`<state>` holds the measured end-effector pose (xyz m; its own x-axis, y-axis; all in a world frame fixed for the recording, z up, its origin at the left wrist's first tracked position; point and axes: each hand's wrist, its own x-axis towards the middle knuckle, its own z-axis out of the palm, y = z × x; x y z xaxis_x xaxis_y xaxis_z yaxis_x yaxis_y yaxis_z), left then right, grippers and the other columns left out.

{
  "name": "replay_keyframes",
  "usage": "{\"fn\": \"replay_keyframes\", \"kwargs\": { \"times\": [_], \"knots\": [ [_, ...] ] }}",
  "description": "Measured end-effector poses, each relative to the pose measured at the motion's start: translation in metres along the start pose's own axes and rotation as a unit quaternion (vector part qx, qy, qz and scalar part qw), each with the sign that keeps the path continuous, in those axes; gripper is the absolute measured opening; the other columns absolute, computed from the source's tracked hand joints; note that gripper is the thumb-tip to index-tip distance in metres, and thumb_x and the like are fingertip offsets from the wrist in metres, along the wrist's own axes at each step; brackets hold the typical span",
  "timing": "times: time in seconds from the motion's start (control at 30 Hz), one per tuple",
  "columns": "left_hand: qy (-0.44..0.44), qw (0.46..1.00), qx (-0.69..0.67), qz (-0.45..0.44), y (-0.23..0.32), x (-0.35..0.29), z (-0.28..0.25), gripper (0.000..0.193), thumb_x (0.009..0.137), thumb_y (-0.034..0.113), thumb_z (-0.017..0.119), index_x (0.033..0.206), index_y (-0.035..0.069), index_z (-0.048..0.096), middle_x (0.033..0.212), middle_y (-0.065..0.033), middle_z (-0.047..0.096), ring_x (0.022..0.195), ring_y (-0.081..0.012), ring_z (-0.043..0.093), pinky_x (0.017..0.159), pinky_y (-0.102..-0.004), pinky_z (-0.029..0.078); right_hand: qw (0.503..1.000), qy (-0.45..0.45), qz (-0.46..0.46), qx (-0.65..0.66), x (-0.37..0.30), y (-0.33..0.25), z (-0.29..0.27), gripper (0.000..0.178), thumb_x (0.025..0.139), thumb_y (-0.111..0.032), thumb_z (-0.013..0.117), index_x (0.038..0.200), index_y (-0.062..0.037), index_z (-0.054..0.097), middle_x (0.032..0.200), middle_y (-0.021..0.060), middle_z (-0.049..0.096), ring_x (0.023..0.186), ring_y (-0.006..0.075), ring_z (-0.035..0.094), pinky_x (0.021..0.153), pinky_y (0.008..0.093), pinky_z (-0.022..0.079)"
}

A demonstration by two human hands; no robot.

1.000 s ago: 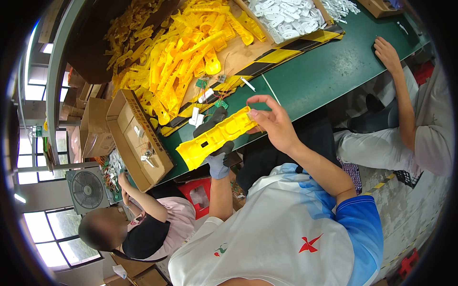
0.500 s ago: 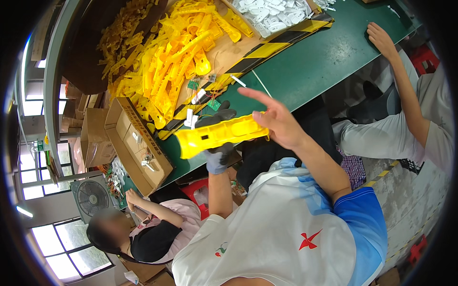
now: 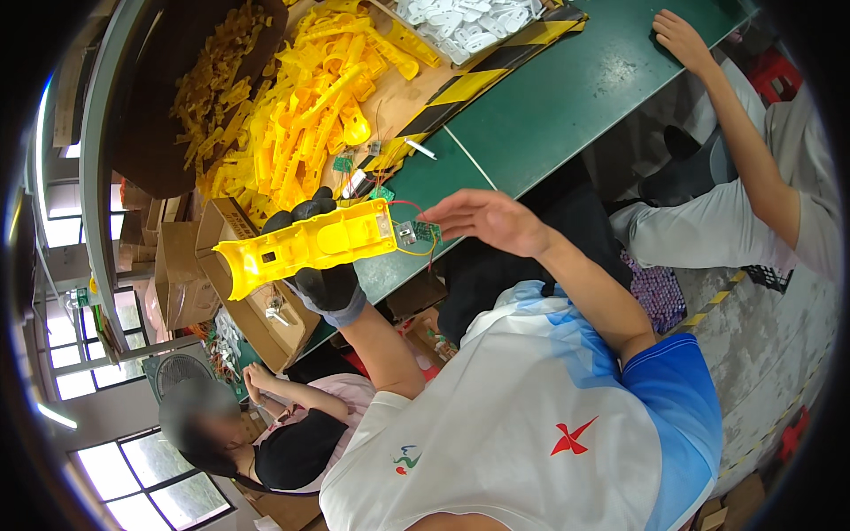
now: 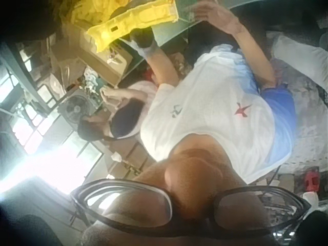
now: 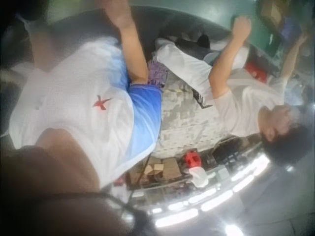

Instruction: The recorder is assembling electronic components into yellow plastic housings at an assembly line.

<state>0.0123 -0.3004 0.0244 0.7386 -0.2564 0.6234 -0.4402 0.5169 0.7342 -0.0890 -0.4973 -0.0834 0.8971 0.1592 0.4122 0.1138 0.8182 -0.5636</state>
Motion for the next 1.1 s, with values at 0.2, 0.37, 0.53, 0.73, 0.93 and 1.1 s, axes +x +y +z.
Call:
{"fn": "replay_keyframes", "kwargs": {
  "times": [0.2, 0.37, 0.53, 0.73, 0.93, 1.1],
  "knots": [
    [0.016, 0.998, -0.010, -0.067, 0.002, -0.009, -0.013, 0.071, 0.080, 0.047, 0.077, 0.129, 0.004, 0.048, 0.122, -0.0139, 0.059, 0.107, -0.0296, 0.061, 0.095, -0.0436, 0.049, 0.997, 0.035, 0.012, -0.067, 0.003, -0.001, 0.018, 0.062, 0.083, -0.023, 0.074, 0.135, -0.0022, 0.047, 0.136, 0.0202, 0.052, 0.124, 0.0290, 0.055, 0.106, 0.0390, 0.042],
    [0.066, 0.996, -0.031, -0.059, 0.000, -0.016, -0.030, 0.067, 0.081, 0.036, 0.078, 0.132, 0.006, 0.047, 0.122, -0.0129, 0.059, 0.111, -0.0276, 0.059, 0.099, -0.0431, 0.047, 0.992, 0.107, 0.037, -0.055, -0.007, 0.001, 0.018, 0.058, 0.080, -0.004, 0.073, 0.132, -0.0031, 0.048, 0.120, 0.0145, 0.061, 0.099, 0.0228, 0.067, 0.087, 0.0329, 0.055],
    [0.084, 0.996, -0.006, -0.038, 0.001, -0.016, -0.037, 0.066, 0.086, 0.037, 0.069, 0.135, 0.001, 0.044, 0.113, -0.0180, 0.062, 0.107, -0.0305, 0.061, 0.100, -0.0448, 0.046, 0.986, 0.146, -0.011, -0.084, -0.011, -0.004, 0.011, 0.046, 0.083, -0.005, 0.070, 0.125, 0.0001, 0.052, 0.102, 0.0116, 0.066, 0.086, 0.0181, 0.068, 0.079, 0.0302, 0.057],
    [0.068, 0.981, -0.019, -0.181, -0.008, -0.034, -0.032, 0.062, 0.096, 0.041, 0.048, 0.136, -0.006, 0.040, 0.104, -0.0167, 0.062, 0.097, -0.0292, 0.061, 0.095, -0.0425, 0.045, 0.982, 0.156, 0.007, -0.109, 0.002, -0.025, 0.021, 0.021, 0.090, -0.011, 0.066, 0.100, 0.0067, 0.065, 0.083, 0.0114, 0.068, 0.070, 0.0157, 0.068, 0.065, 0.0272, 0.057],
    [0.105, 0.903, -0.068, -0.410, -0.034, -0.096, 0.007, 0.048, 0.097, 0.017, 0.054, 0.141, 0.004, 0.040, 0.118, -0.0094, 0.058, 0.102, -0.0171, 0.060, 0.086, -0.0319, 0.051, 0.916, 0.234, 0.098, -0.311, 0.037, -0.017, 0.039, 0.023, 0.091, -0.020, 0.068, 0.082, 0.0014, 0.071, 0.061, 0.0038, 0.064, 0.057, 0.0080, 0.060, 0.051, 0.0216, 0.047],
    [0.101, 0.914, 0.031, -0.393, -0.038, -0.098, 0.026, 0.036, 0.097, 0.013, 0.056, 0.131, 0.003, 0.047, 0.104, -0.0039, 0.059, 0.089, -0.0102, 0.058, 0.074, -0.0269, 0.051, 0.860, 0.210, 0.075, -0.458, 0.040, -0.005, 0.046, 0.015, 0.090, -0.012, 0.068, 0.090, 0.0023, 0.071, 0.078, 0.0050, 0.069, 0.069, 0.0055, 0.063, 0.064, 0.0191, 0.049]
  ]
}}
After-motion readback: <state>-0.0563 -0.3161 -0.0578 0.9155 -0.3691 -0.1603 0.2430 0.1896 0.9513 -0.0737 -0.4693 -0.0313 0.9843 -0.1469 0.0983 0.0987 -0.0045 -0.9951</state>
